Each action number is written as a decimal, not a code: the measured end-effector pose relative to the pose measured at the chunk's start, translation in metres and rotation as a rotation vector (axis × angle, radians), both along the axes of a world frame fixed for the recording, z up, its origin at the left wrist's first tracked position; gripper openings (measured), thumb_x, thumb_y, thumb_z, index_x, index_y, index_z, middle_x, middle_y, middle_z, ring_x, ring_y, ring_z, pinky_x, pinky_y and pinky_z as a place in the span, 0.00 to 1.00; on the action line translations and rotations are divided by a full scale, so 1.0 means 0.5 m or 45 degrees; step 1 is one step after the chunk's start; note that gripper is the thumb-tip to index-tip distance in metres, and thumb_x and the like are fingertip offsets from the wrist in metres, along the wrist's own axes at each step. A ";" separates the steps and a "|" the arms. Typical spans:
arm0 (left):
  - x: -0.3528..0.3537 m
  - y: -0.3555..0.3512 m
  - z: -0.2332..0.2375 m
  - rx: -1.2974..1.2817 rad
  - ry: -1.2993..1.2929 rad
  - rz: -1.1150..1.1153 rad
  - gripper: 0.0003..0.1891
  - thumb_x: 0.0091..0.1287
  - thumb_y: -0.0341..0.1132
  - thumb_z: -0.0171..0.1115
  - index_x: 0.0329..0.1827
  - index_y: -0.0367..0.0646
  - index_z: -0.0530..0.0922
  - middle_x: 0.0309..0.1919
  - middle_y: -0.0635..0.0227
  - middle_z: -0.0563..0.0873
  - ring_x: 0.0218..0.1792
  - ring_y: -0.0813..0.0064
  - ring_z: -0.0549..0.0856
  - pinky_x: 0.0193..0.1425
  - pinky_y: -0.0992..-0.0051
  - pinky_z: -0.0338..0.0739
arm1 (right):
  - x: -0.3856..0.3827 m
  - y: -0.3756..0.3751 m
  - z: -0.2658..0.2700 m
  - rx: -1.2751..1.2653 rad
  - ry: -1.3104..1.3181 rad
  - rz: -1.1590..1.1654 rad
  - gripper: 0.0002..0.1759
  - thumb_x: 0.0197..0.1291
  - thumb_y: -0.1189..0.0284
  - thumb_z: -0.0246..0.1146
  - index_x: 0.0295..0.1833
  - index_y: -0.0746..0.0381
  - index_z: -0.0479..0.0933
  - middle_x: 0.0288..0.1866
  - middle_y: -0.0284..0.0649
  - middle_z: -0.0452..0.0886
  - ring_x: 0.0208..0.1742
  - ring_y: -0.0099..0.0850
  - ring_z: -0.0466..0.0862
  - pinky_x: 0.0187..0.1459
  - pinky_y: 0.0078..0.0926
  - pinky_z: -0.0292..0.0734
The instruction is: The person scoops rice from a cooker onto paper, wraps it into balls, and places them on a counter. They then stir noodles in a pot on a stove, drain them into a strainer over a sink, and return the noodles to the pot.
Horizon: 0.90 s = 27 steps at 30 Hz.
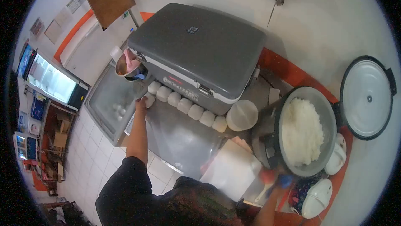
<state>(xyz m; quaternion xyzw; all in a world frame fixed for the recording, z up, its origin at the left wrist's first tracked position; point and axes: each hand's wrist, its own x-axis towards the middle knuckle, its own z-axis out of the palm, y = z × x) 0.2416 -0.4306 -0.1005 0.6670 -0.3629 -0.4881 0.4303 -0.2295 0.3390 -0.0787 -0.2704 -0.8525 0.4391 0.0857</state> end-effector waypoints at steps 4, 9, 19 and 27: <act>-0.007 -0.001 0.031 -0.074 -0.420 0.007 0.36 0.54 0.44 0.76 0.62 0.30 0.75 0.54 0.51 0.83 0.53 0.59 0.83 0.55 0.64 0.78 | 0.018 0.041 -0.001 -0.084 0.165 -0.070 0.27 0.63 0.73 0.62 0.68 0.66 0.67 0.53 0.45 0.78 0.50 0.36 0.79 0.45 0.33 0.77; 0.056 0.016 -0.147 -0.408 -0.381 0.033 0.28 0.67 0.48 0.66 0.56 0.28 0.78 0.48 0.46 0.86 0.53 0.54 0.83 0.57 0.60 0.77 | 0.051 0.044 0.171 -0.224 0.813 -0.151 0.31 0.61 0.73 0.64 0.70 0.66 0.66 0.53 0.45 0.78 0.48 0.36 0.79 0.41 0.32 0.77; -0.506 0.725 0.295 -0.638 0.013 -0.852 0.14 0.67 0.27 0.60 0.55 0.35 0.73 0.50 0.61 0.76 0.52 0.68 0.75 0.60 0.70 0.70 | -0.135 -0.242 0.725 0.587 0.582 0.838 0.29 0.56 0.79 0.59 0.67 0.66 0.72 0.49 0.54 0.86 0.45 0.44 0.87 0.48 0.41 0.81; -0.703 0.831 0.477 -1.375 0.382 -1.532 0.30 0.58 0.30 0.62 0.66 0.41 0.68 0.68 0.48 0.68 0.68 0.45 0.65 0.73 0.49 0.53 | -0.284 -0.284 0.634 1.312 0.108 1.224 0.13 0.57 0.73 0.62 0.48 0.63 0.80 0.43 0.55 0.85 0.48 0.54 0.86 0.50 0.49 0.81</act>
